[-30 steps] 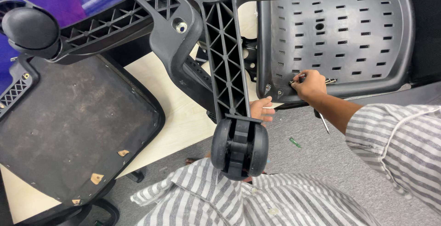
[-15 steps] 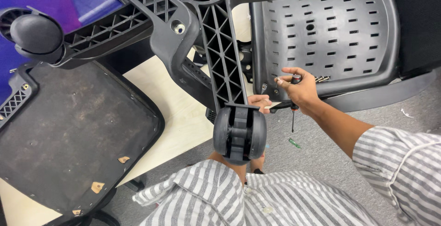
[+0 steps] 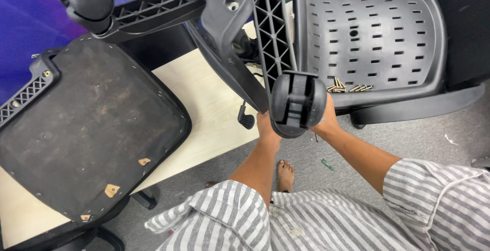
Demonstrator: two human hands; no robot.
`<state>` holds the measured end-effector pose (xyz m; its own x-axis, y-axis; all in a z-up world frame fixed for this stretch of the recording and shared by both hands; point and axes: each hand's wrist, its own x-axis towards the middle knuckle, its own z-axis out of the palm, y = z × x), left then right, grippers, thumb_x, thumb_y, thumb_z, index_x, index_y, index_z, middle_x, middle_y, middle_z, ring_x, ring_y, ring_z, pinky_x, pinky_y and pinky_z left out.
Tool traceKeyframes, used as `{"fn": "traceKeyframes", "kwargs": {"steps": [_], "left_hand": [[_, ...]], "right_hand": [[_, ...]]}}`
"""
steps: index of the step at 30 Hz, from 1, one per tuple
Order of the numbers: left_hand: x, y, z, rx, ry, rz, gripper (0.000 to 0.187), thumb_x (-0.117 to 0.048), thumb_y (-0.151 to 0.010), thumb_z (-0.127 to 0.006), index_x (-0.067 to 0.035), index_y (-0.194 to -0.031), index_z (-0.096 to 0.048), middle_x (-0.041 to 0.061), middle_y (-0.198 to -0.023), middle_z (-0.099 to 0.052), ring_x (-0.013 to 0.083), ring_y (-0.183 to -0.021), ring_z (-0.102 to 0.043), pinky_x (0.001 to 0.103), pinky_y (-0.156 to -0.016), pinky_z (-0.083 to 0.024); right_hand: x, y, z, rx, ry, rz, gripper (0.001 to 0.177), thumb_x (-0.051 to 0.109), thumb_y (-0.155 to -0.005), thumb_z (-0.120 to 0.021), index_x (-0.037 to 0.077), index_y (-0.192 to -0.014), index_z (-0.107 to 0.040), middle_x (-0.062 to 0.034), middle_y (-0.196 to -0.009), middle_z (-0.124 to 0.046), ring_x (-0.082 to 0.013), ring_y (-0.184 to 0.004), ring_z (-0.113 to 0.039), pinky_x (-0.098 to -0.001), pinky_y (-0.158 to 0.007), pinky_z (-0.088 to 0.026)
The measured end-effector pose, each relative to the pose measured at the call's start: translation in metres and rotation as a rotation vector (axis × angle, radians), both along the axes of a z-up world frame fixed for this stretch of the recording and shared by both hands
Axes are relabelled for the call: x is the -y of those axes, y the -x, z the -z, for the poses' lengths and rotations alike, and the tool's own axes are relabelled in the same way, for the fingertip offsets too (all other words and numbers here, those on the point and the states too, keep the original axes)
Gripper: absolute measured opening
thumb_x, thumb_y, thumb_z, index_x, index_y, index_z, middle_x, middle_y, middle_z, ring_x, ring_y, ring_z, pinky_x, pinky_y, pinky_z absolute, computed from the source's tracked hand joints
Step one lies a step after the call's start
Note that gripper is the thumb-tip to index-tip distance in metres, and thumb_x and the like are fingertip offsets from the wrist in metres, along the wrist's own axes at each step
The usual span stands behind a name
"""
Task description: The person uses a screwdriver to tighten screws on a black plastic chair frame, securing it to a chair seat. They then pick up a small black knob and screw it into the frame by hand, followed by further tightening with the screwdriver.
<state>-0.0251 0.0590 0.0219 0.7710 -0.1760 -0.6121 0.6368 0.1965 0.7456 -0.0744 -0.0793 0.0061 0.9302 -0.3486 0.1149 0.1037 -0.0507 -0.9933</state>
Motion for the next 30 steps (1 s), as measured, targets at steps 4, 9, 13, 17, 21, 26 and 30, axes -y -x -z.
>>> {"fn": "traceKeyframes", "kwargs": {"steps": [4,9,13,17,21,26,30], "left_hand": [[-0.02,0.001,-0.01,0.131,-0.252,0.043,0.032,-0.029,-0.088,-0.074,0.003,-0.092,-0.077,0.006,-0.08,-0.071,0.0133,-0.071,-0.063,0.031,-0.062,-0.048],[-0.046,0.005,-0.02,0.081,-0.388,-0.008,0.03,-0.028,-0.082,-0.075,0.001,-0.086,-0.074,0.008,-0.073,-0.07,0.0145,-0.063,-0.061,0.034,-0.059,-0.047],[-0.08,0.005,-0.02,0.111,-0.351,-0.041,0.027,-0.023,-0.08,-0.072,0.002,-0.085,-0.077,0.009,-0.073,-0.072,0.0142,-0.064,-0.064,0.033,-0.062,-0.049],[-0.118,-0.002,-0.027,0.13,-0.354,-0.034,0.032,-0.026,-0.08,-0.075,0.002,-0.096,-0.077,0.007,-0.079,-0.077,0.0138,-0.067,-0.067,0.031,-0.066,-0.054],[-0.151,-0.005,-0.036,0.087,-0.451,-0.007,0.041,-0.035,-0.082,-0.08,0.001,-0.102,-0.08,0.009,-0.082,-0.076,0.0137,-0.069,-0.068,0.032,-0.066,-0.054],[-0.185,-0.02,-0.042,0.127,-0.484,-0.035,0.031,-0.027,-0.081,-0.079,-0.005,-0.103,-0.082,0.008,-0.084,-0.079,0.0142,-0.07,-0.07,0.031,-0.069,-0.057],[-0.215,-0.028,-0.045,0.011,-0.544,0.031,0.028,-0.027,-0.081,-0.081,-0.008,-0.102,-0.081,0.008,-0.092,-0.08,0.0189,-0.078,-0.074,0.033,-0.078,-0.059]], "right_hand": [[-0.024,-0.009,0.003,-0.017,-0.005,-0.054,0.029,-0.003,-0.084,-0.074,0.001,-0.113,-0.068,-0.0045,-0.099,-0.071,-0.0106,-0.085,-0.064,-0.0274,-0.075,-0.054],[-0.063,-0.029,-0.01,-0.162,0.016,-0.116,0.03,-0.003,-0.085,-0.074,0.003,-0.113,-0.067,-0.0053,-0.102,-0.072,-0.0127,-0.086,-0.065,-0.0285,-0.078,-0.055],[-0.098,-0.031,-0.027,-0.325,0.186,-0.054,0.03,-0.006,-0.084,-0.074,0.002,-0.111,-0.068,-0.0055,-0.099,-0.074,-0.013,-0.082,-0.064,-0.0289,-0.074,-0.053],[-0.135,-0.036,-0.043,-0.355,0.141,-0.047,0.035,-0.007,-0.083,-0.071,0.002,-0.116,-0.064,-0.0078,-0.087,-0.074,-0.011,-0.076,-0.069,-0.0285,-0.067,-0.054],[-0.172,-0.043,-0.049,-0.334,0.119,0.019,0.051,-0.007,-0.077,-0.075,0.003,-0.123,-0.057,-0.0089,-0.087,-0.072,-0.0102,-0.075,-0.068,-0.0274,-0.067,-0.055],[-0.215,-0.046,-0.047,-0.453,-0.06,0.135,0.069,-0.004,-0.079,-0.075,0.009,-0.138,-0.043,-0.0107,-0.087,-0.067,-0.0118,-0.066,-0.061,-0.0298,-0.055,-0.049],[-0.244,-0.048,-0.043,-0.588,-0.182,0.115,0.053,0.004,-0.085,-0.078,-0.01,-0.13,-0.052,-0.0105,-0.092,-0.074,-0.0119,-0.064,-0.06,-0.0284,-0.054,-0.049]]}}
